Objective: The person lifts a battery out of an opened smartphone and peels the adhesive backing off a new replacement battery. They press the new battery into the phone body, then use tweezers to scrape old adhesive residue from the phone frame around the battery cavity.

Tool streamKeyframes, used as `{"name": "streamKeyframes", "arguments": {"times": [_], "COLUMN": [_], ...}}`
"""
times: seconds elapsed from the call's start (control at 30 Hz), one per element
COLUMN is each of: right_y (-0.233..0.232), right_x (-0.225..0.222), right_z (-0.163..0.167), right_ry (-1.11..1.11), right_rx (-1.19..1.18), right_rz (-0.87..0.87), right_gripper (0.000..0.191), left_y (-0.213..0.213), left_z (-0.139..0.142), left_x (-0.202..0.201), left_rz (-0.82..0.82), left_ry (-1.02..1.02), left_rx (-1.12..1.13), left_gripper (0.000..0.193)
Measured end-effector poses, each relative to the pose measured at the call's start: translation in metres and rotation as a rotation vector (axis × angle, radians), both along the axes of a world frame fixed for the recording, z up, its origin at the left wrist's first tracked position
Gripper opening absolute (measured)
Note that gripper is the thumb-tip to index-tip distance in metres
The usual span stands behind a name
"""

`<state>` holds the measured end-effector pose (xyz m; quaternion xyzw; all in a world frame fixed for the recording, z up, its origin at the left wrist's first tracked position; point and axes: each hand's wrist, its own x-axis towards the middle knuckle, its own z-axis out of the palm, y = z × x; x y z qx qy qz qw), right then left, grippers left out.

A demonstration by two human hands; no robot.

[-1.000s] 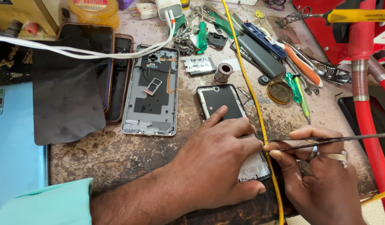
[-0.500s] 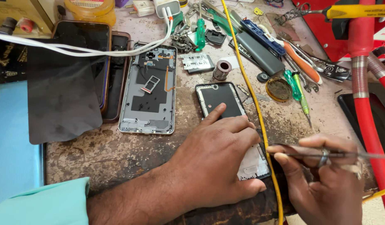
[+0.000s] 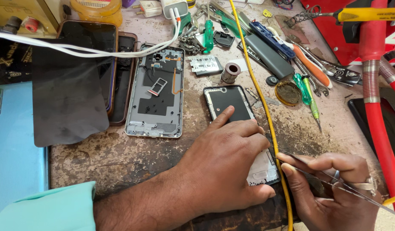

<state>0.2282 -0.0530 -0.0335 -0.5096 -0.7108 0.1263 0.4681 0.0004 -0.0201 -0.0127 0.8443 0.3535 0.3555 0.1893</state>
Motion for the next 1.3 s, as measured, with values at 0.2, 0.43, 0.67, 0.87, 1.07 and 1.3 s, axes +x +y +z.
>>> {"name": "streamKeyframes", "arguments": {"times": [0.2,0.43,0.67,0.87,1.07,1.3], "right_y": [-0.001,-0.002,0.006,0.004,-0.001,0.002], "right_x": [-0.007,-0.008,0.004,0.0,-0.012,-0.018], "right_z": [0.007,0.011,0.009,0.014,0.015,0.018], "right_ry": [0.017,-0.018,-0.061,-0.142,-0.137,-0.211], "right_rx": [0.023,0.092,0.073,0.129,0.158,0.265], "right_rz": [0.027,0.089,0.171,0.169,0.093,0.138], "right_gripper": [0.032,0.022,0.025,0.023,0.022,0.022], "left_y": [0.0,0.0,-0.001,-0.001,-0.001,-0.002], "left_z": [-0.001,-0.001,-0.001,-0.001,-0.002,0.0], "left_x": [0.001,0.001,0.001,0.001,0.0,-0.001], "left_rz": [0.014,0.002,0.01,0.01,0.005,-0.007], "left_ry": [-0.019,-0.017,-0.016,-0.015,-0.044,-0.013], "left_rx": [0.028,0.014,0.009,0.006,0.027,-0.004], "left_gripper": [0.06,0.062,0.06,0.058,0.062,0.054]}}
